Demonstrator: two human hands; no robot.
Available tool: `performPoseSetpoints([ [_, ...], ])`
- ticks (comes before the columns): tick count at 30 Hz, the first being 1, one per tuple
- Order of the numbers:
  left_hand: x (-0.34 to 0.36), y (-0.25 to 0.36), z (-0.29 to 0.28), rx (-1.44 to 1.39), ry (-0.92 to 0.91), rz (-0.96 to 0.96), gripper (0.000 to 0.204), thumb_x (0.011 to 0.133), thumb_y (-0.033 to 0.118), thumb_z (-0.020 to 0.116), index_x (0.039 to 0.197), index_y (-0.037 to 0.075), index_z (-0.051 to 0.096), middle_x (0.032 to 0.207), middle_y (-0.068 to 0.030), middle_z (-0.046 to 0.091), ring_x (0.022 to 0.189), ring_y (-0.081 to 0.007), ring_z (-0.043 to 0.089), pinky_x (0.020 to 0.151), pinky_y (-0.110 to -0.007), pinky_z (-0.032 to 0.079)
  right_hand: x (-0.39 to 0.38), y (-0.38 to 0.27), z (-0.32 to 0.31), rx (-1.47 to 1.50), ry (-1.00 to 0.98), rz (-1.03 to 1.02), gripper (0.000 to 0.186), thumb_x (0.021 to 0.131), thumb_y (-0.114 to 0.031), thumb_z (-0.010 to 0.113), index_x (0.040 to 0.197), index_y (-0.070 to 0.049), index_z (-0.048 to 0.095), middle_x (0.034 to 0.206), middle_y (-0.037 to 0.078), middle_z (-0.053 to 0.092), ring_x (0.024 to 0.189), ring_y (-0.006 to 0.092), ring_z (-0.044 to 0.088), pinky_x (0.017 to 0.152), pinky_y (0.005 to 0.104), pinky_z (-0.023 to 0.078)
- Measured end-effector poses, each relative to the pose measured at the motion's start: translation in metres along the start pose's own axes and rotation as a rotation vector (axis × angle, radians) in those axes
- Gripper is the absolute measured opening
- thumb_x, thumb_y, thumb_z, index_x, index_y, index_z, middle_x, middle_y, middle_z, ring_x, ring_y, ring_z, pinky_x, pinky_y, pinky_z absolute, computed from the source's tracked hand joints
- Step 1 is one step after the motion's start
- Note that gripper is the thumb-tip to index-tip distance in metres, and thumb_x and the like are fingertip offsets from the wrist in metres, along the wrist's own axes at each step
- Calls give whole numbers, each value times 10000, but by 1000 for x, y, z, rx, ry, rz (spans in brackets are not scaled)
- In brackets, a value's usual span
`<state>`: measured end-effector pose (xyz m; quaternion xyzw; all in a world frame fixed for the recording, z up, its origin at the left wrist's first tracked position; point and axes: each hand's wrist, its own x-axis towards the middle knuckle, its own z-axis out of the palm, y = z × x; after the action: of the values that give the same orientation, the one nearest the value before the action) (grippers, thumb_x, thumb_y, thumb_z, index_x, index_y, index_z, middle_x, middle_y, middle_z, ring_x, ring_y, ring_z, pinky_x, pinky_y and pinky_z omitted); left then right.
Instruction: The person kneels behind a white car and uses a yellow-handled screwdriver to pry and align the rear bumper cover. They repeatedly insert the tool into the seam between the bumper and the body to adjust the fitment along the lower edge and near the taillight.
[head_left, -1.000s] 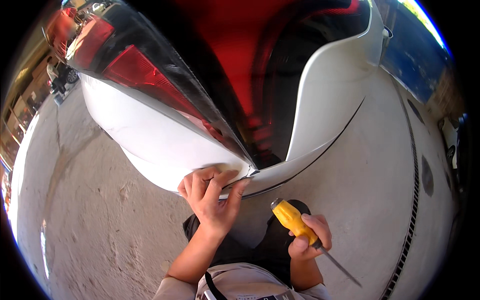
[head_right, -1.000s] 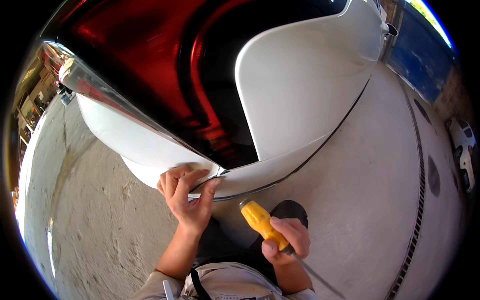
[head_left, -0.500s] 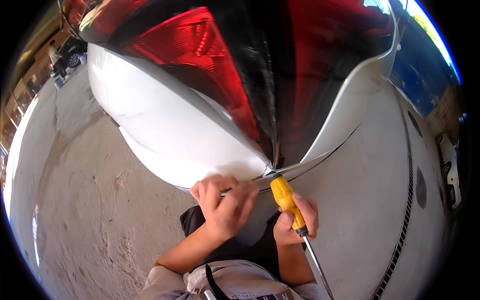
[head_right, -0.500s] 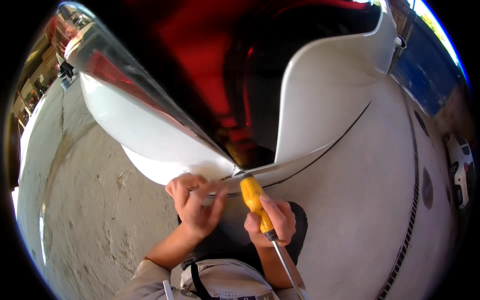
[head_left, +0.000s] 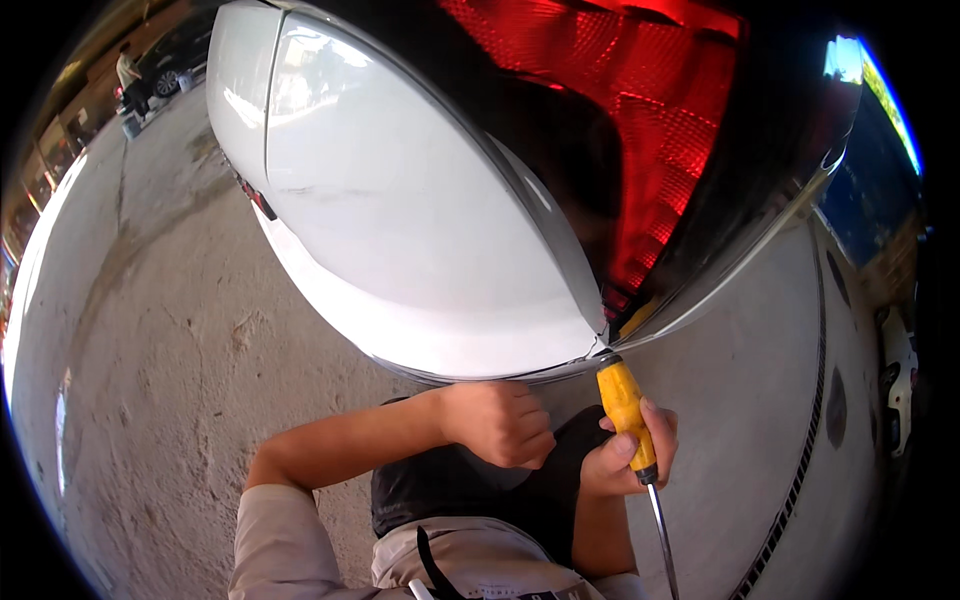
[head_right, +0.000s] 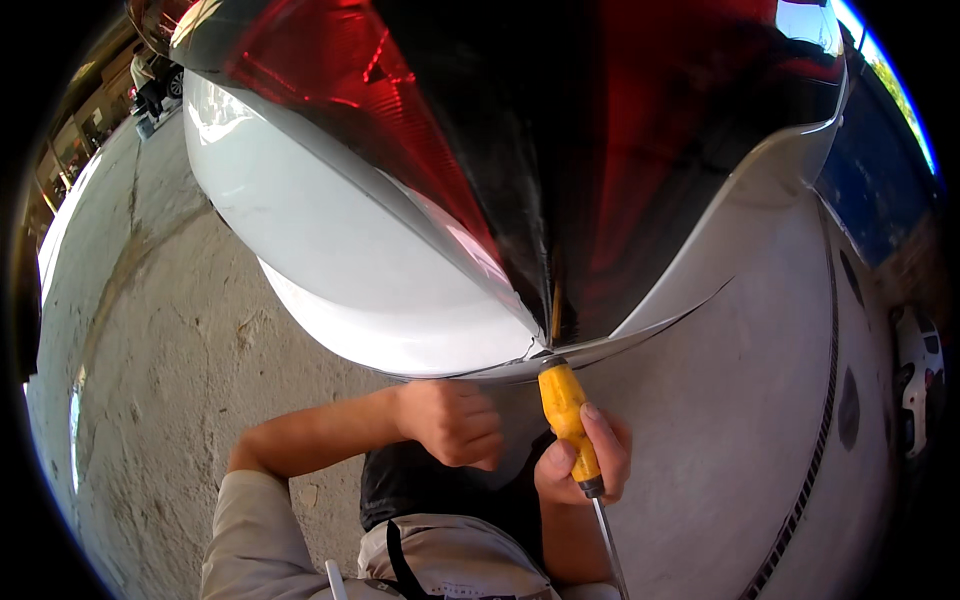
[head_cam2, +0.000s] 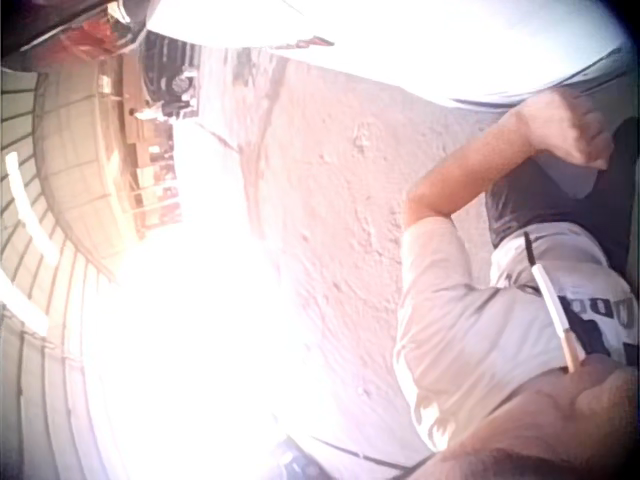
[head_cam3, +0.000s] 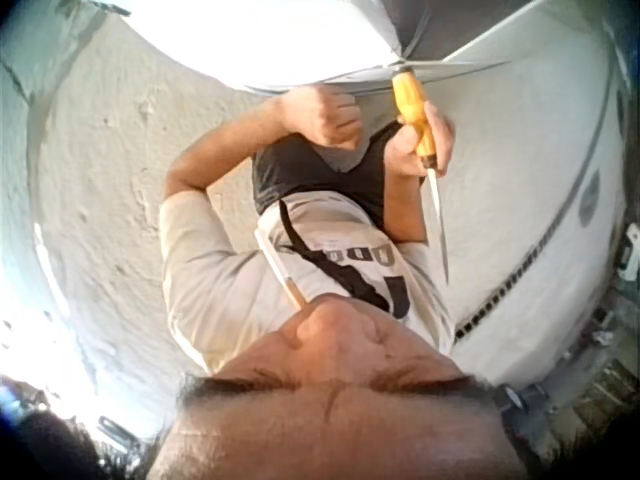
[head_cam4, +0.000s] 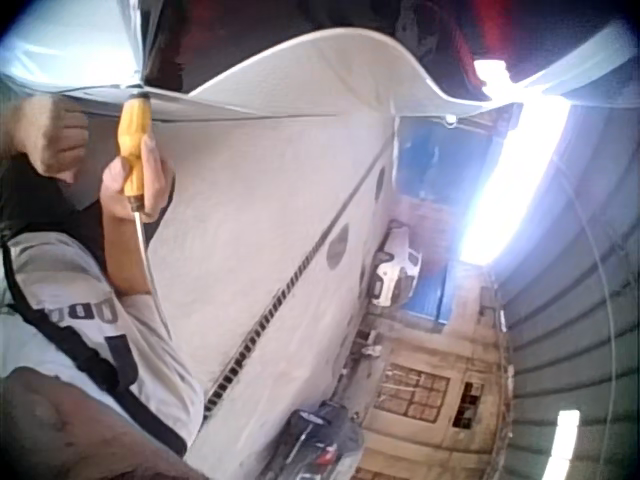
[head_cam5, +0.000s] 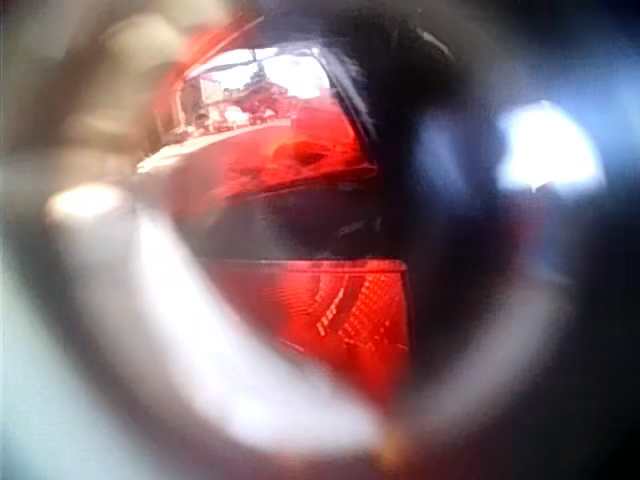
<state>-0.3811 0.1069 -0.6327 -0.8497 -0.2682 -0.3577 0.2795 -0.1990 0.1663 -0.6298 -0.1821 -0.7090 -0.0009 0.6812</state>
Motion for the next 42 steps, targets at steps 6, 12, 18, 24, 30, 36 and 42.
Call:
performPoseSetpoints([
  [6,0,5,5,28,23,-120,328,716,213,719,595,142,422,593,26,368,493,-118,449,441,-267,368,2,-6,6,71,15,74,425,1009,-356,543,1130,48,593,841,140,581,573,142,555,447,212,489],
  [12,3,38,0,-220,232,-706,292,827,141,733,627,74,532,590,-26,484,478,-195,506,447,-317,408,2,-8,7,79,29,76,418,1006,-341,561,1126,58,590,855,149,598,573,150,556,444,218,468],
  [18,-15,69,-6,-493,552,-1541,346,1012,220,638,764,-14,697,551,9,569,499,-52,513,461,-219,375,1,-5,7,96,20,68,414,1006,-345,549,1143,44,587,874,146,596,563,136,552,450,203,454],
  [24,2,71,-2,-538,679,-1608,355,1010,250,643,797,-25,712,543,4,563,490,-49,504,455,-215,380,5,-5,1,97,-13,73,417,1017,-354,544,1122,47,587,827,149,587,578,159,564,430,213,460],
  [30,4,71,2,-496,714,-1595,352,1007,261,647,821,-27,728,540,17,544,492,-45,488,460,-215,373,2,-4,-16,94,-148,79,419,1007,-347,529,1121,48,603,841,140,599,589,159,560,429,213,445],
  [36,-1,71,3,-426,675,-1595,301,975,241,694,848,-27,747,532,-18,577,501,-42,518,464,-225,399,-6,-5,-17,108,-194,36,424,1005,-357,510,1114,39,614,809,135,582,591,142,548,406,201,435],
  [42,-5,68,5,-280,564,-1563,331,938,223,732,692,6,685,487,-41,540,431,-117,515,438,-269,392,5,-15,-1,38,-130,8,372,1008,-344,503,1072,13,586,781,127,555,561,127,519,392,188,400],
])
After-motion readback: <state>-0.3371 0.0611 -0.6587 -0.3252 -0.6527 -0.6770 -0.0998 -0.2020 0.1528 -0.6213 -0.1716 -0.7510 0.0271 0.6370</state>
